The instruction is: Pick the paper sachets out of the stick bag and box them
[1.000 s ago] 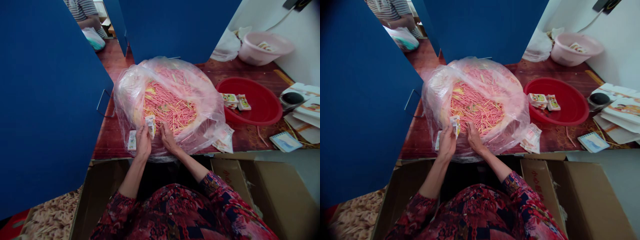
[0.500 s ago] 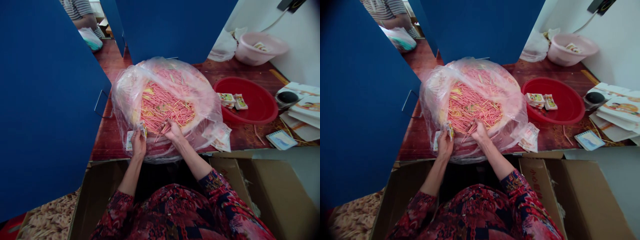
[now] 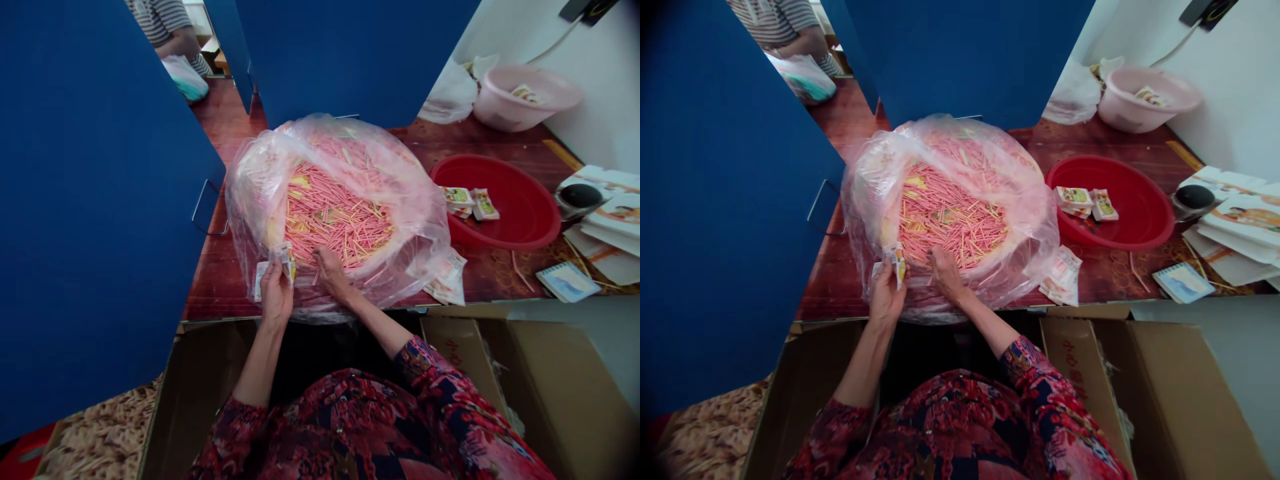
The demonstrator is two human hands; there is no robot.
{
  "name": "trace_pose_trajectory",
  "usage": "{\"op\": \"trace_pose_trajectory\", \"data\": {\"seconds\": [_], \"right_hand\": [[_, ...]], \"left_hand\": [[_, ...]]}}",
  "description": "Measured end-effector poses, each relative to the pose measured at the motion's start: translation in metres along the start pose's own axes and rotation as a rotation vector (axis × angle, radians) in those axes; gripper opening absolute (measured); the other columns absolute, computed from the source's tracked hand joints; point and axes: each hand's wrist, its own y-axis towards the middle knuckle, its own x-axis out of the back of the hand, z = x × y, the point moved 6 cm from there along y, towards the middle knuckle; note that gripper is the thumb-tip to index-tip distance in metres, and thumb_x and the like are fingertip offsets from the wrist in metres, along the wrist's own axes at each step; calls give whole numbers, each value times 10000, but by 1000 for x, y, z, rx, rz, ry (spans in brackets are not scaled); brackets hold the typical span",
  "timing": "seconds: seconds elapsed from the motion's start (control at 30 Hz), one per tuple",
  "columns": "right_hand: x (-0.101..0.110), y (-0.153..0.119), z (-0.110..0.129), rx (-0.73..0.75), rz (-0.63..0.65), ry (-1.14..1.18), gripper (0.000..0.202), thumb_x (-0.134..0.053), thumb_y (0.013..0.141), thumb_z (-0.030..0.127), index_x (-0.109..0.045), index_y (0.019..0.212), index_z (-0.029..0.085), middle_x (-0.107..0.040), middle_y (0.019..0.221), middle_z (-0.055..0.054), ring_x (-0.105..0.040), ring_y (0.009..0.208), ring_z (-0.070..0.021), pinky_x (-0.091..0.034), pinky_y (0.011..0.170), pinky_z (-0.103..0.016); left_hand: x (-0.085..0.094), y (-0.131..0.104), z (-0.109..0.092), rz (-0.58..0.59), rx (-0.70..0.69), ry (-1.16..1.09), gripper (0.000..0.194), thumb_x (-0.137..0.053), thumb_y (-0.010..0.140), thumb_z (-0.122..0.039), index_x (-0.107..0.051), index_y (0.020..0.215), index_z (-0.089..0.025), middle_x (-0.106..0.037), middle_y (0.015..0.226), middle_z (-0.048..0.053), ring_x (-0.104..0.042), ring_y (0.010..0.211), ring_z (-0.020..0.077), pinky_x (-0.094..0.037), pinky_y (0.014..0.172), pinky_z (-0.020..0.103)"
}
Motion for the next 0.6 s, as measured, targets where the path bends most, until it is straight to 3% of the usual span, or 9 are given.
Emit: {"op": "trace_pose_trajectory", "data": {"seconds": [0.1, 0.17, 0.27, 0.33, 0.43, 0.6], "right_hand": [[15, 18, -6, -274, -233, 361, 113, -509, 961, 319, -499, 867, 257, -452, 666, 50, -426, 588, -140, -409, 617, -275], [19, 27, -11, -524, -315, 690, 149, -508, 968, 294, -463, 832, 252, -364, 585, 88, -342, 487, -113, -380, 523, -241], [14, 31, -5, -875, -218, 1079, 210, -476, 990, 268, -463, 785, 225, -448, 569, 72, -434, 480, -108, -485, 538, -267], [12, 26, 2, -1003, -143, 1199, 200, -488, 981, 211, -487, 781, 207, -537, 596, 36, -533, 535, -124, -557, 601, -310], [13, 19, 9, -993, -142, 1238, 192, -510, 923, 56, -501, 792, 196, -579, 617, 27, -572, 557, -115, -579, 645, -301], [27, 21, 26, -653, -238, 1112, 191, -523, 937, 81, -481, 810, 216, -604, 691, 36, -604, 593, -109, -535, 625, -241]], "left_hand": [[-2, -9, 0, -12, 52, 53, 168, -842, 762, -277, -746, 846, -168, -745, 779, -8, -647, 595, 82, -521, 573, 190], [-4, -15, 3, 10, 87, 93, 217, -866, 732, -313, -741, 828, -164, -729, 750, -15, -632, 581, 76, -505, 555, 180], [-10, -21, 8, 88, 78, 143, 272, -894, 690, -354, -744, 813, -163, -731, 773, -8, -636, 629, 82, -511, 598, 184], [-11, -23, 11, 134, 33, 191, 299, -891, 687, -393, -755, 831, -168, -740, 808, 1, -650, 688, 96, -521, 649, 197], [-5, -20, 15, 153, -25, 293, 326, -867, 703, -454, -764, 838, -176, -738, 809, -2, -643, 714, 108, -510, 680, 211], [10, -16, 12, 158, -126, 545, 300, -822, 753, -455, -785, 838, -170, -722, 749, -3, -602, 673, 121, -465, 656, 222]]}}
